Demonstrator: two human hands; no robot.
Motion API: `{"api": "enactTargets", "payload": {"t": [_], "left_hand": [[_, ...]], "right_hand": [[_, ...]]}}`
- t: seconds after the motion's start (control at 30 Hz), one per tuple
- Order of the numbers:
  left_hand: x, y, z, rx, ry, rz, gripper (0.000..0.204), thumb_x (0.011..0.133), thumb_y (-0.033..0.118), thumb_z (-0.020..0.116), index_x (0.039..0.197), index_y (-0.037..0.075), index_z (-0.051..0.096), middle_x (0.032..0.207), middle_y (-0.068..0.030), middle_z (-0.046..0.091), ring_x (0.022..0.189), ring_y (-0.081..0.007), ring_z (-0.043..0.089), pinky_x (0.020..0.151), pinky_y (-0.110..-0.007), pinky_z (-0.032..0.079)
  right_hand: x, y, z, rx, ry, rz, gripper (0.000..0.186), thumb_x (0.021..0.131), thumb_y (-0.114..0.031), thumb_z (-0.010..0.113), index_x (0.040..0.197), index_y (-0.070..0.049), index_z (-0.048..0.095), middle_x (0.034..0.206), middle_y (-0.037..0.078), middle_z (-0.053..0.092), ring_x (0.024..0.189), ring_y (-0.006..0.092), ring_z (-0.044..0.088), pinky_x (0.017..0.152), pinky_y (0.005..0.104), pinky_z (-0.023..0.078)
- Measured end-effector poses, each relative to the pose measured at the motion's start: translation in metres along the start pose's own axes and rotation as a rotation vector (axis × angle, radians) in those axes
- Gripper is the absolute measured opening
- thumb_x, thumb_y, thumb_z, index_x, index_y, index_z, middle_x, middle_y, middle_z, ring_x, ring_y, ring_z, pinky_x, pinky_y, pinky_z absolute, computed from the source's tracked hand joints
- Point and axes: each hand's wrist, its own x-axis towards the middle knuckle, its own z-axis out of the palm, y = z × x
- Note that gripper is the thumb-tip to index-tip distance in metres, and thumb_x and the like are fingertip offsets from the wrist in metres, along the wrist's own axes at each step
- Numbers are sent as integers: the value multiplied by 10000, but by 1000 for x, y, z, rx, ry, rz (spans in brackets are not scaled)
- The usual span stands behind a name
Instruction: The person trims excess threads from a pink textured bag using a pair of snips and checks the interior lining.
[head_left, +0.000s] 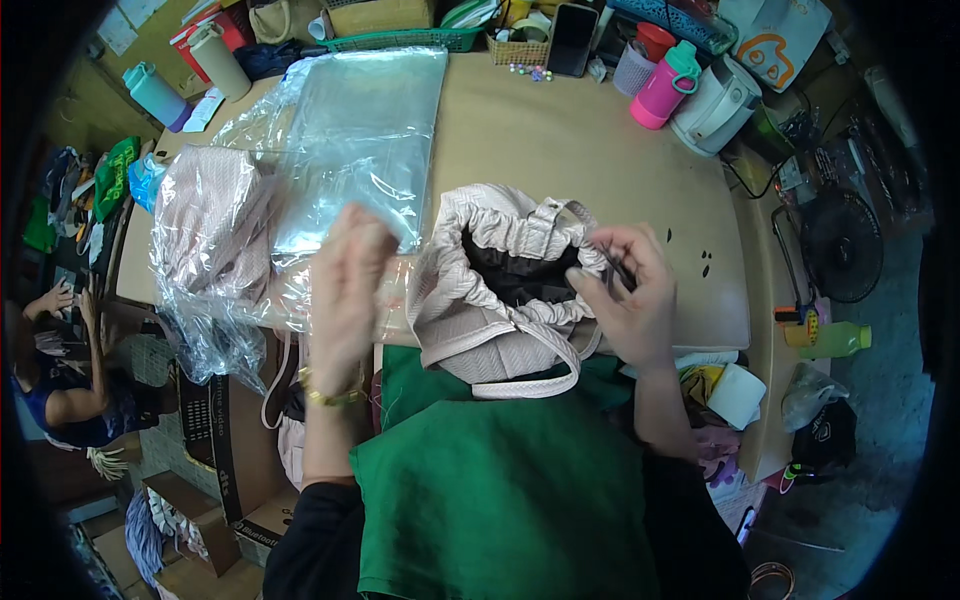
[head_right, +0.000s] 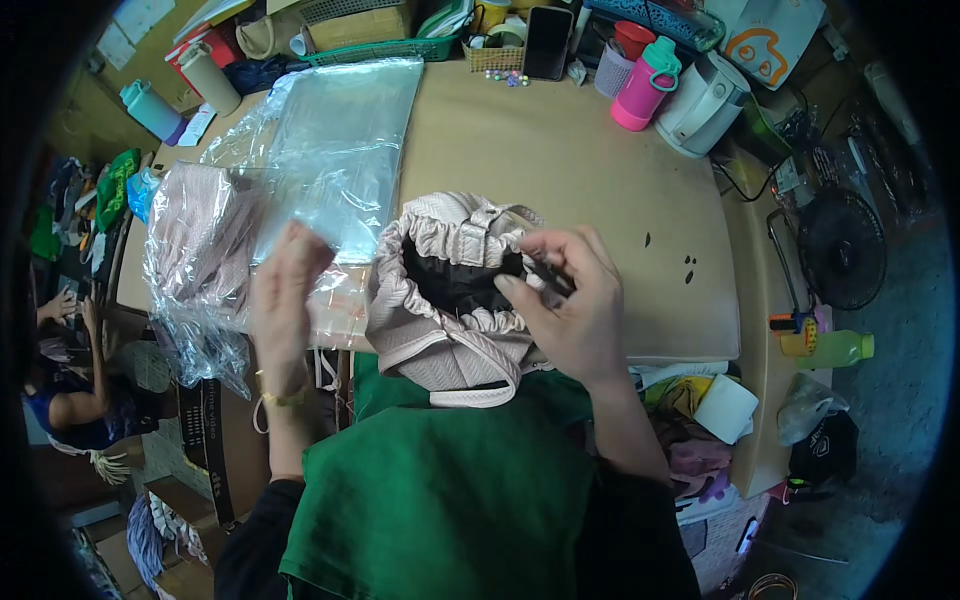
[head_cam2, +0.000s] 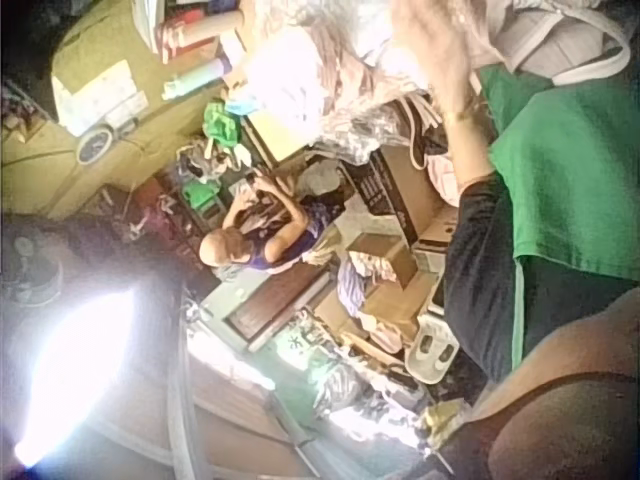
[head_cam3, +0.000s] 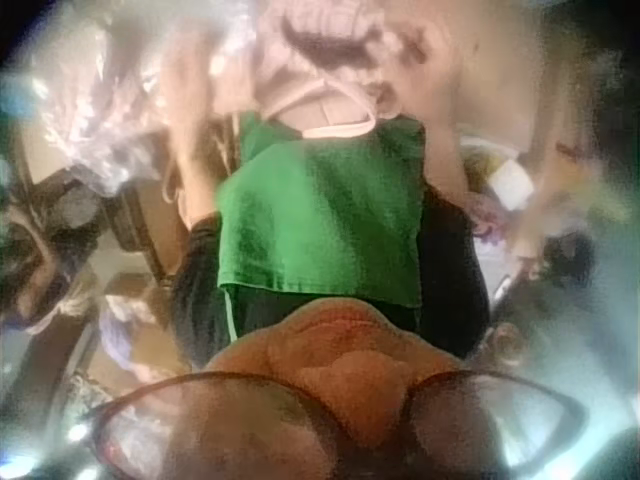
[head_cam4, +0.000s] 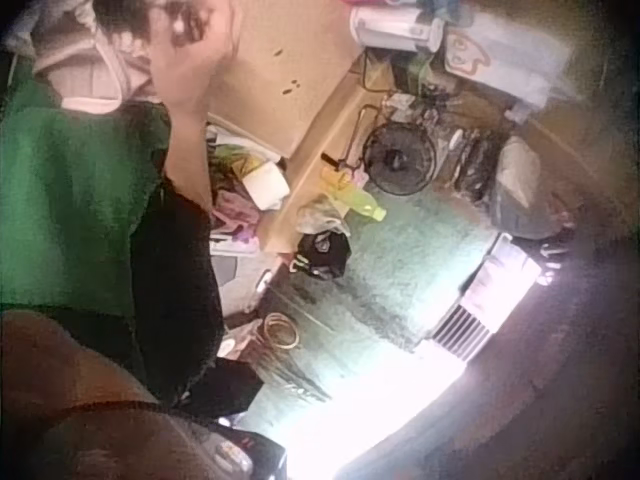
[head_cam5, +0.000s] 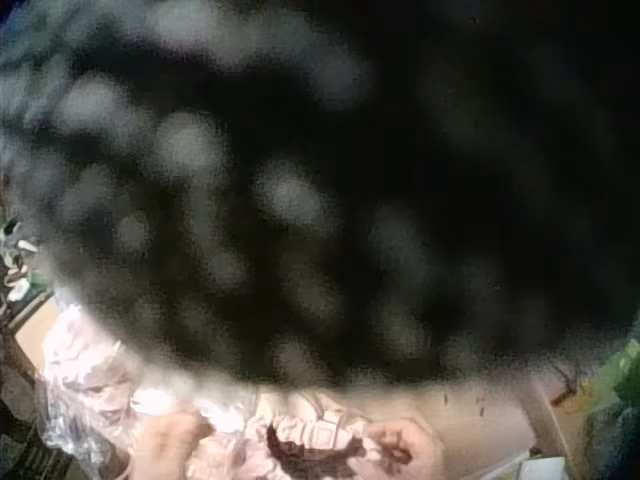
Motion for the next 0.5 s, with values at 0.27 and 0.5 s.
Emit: {"api": "enactTargets", "payload": {"t": [0.27,0.5], "left_hand": [[-10,68,8,515,-359,374,415,647,225,839,1018,117,686,1167,-96,634,1152,-292,562,1094,-519,297],[-24,2,49,531,-223,595,353,588,114,834,919,132,714,886,3,611,954,-177,613,927,-448,366]], "right_hand": [[-21,-6,-7,218,-345,243,72,896,-6,649,950,40,639,801,41,656,734,68,605,649,220,486],[-25,-17,-15,-21,-483,330,169,920,-128,640,963,34,659,723,55,665,688,109,625,651,264,494]]}}
